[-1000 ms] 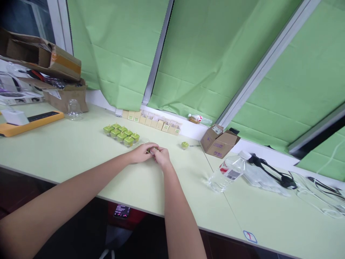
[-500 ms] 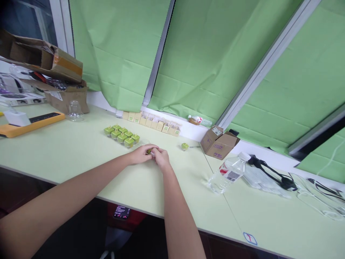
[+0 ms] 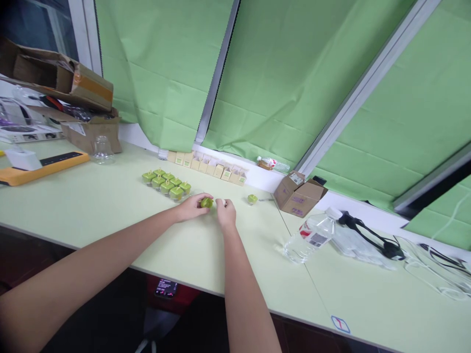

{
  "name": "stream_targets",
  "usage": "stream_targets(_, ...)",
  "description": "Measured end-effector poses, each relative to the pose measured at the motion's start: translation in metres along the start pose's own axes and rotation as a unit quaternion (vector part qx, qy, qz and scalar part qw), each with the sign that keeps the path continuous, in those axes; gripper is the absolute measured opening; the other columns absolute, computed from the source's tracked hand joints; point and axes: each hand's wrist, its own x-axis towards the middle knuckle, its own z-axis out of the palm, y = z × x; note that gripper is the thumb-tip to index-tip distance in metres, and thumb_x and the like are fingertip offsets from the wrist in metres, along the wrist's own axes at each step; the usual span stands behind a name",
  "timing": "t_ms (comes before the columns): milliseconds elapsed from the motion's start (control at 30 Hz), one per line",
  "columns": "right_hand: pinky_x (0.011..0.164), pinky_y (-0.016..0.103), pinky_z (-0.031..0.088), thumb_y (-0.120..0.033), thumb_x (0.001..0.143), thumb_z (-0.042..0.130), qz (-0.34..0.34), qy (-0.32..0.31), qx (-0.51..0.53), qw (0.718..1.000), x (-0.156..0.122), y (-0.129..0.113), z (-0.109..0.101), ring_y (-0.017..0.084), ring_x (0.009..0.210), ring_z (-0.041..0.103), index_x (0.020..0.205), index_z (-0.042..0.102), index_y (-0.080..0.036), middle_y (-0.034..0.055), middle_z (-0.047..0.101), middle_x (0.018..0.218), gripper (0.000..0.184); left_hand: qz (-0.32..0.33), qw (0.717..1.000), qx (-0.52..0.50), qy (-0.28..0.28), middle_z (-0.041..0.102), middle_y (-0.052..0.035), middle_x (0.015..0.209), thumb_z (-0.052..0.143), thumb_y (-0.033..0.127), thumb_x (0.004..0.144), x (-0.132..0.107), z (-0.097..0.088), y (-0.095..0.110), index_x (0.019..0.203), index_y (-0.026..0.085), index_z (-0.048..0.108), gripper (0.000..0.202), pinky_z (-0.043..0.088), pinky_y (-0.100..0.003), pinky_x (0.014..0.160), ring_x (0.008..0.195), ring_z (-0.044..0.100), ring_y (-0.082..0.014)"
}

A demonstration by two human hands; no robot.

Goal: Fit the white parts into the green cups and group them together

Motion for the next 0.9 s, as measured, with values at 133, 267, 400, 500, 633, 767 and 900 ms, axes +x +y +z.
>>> stream_targets(133, 0.066, 0.029, 0.039, -0.05, 0.081, 0.053, -0.022, 0.016, -0.161, 0.987, -0.002, 0.004, -0.002, 0.022, 0.079, 0.06, 0.088, 0.063, -0.023, 0.0057, 0.068, 0.083, 0.03, 0.0, 0.999, 0.029, 0.013, 0.065, -0.0029, 0.095, 0.067, 0.035, 0.076, -0.001, -0.001, 0.003, 0.118, 0.02, 0.063, 0.045, 0.048, -0.027, 0.072, 0.078, 0.058, -0.0148)
stream_targets(267, 0.07, 0.033, 0.041, -0.05, 0.081, 0.055, -0.043, -0.013, -0.248, 0.968, -0.004, 0.006, -0.002, 0.027, 0.087, 0.063, 0.088, 0.065, -0.021, 0.0129, 0.07, 0.091, 0.031, 0.006, 1.0, 0.025, 0.017, 0.066, -0.0048, 0.103, 0.069, 0.035, 0.075, -0.001, -0.001, 0.005, 0.118, 0.019, 0.062, 0.047, 0.05, -0.029, 0.079, 0.086, 0.061, -0.0166)
stream_targets(400, 0.073, 0.035, 0.043, -0.052, 0.083, 0.054, -0.046, -0.023, -0.272, 0.961, -0.005, 0.006, -0.001, 0.03, 0.092, 0.063, 0.093, 0.067, -0.019, 0.0165, 0.069, 0.098, 0.037, -0.003, 1.0, 0.012, 0.015, 0.066, -0.0062, 0.108, 0.072, 0.03, 0.071, -0.001, 0.0, 0.003, 0.124, 0.019, 0.058, 0.056, 0.051, -0.031, 0.083, 0.092, 0.063, -0.0187)
stream_targets(500, 0.078, 0.036, 0.043, -0.053, 0.083, 0.054, -0.05, -0.012, -0.274, 0.96, -0.005, 0.006, -0.001, 0.03, 0.097, 0.062, 0.098, 0.067, -0.018, 0.0177, 0.067, 0.102, 0.041, 0.002, 1.0, 0.013, 0.017, 0.066, -0.0066, 0.109, 0.071, 0.027, 0.071, -0.001, 0.0, 0.001, 0.126, 0.019, 0.056, 0.058, 0.052, -0.031, 0.083, 0.093, 0.063, -0.0187)
stream_targets(633, 0.082, 0.038, 0.043, -0.053, 0.083, 0.055, -0.048, -0.009, -0.268, 0.962, -0.005, 0.006, -0.001, 0.031, 0.1, 0.059, 0.101, 0.068, -0.017, 0.0184, 0.063, 0.105, 0.042, 0.007, 0.999, 0.026, 0.022, 0.066, -0.0071, 0.107, 0.071, 0.029, 0.073, -0.001, 0.0, -0.001, 0.129, 0.019, 0.055, 0.06, 0.052, -0.031, 0.08, 0.087, 0.064, -0.0181)
stream_targets(767, 0.085, 0.037, 0.042, -0.049, 0.083, 0.056, -0.086, 0.051, -0.216, 0.971, -0.008, 0.001, -0.003, 0.03, 0.101, 0.057, 0.104, 0.066, -0.016, 0.0178, 0.062, 0.105, 0.04, 0.013, 0.999, 0.046, 0.022, 0.068, -0.0056, 0.1, 0.072, 0.032, 0.072, -0.001, 0.0, 0.001, 0.129, 0.019, 0.057, 0.06, 0.052, -0.03, 0.074, 0.079, 0.063, -0.0169)
stream_targets(900, 0.077, 0.029, 0.042, -0.044, 0.088, 0.048, -0.174, 0.056, -0.084, 0.98, -0.013, -0.008, -0.002, 0.02, 0.081, 0.057, 0.084, 0.068, -0.019, 0.007, 0.065, 0.084, 0.032, 0.02, 0.997, 0.053, 0.049, 0.069, -0.0053, 0.099, 0.071, 0.03, 0.072, 0.0, -0.002, 0.007, 0.124, 0.018, 0.058, 0.055, 0.051, -0.028, 0.071, 0.075, 0.064, -0.0157)
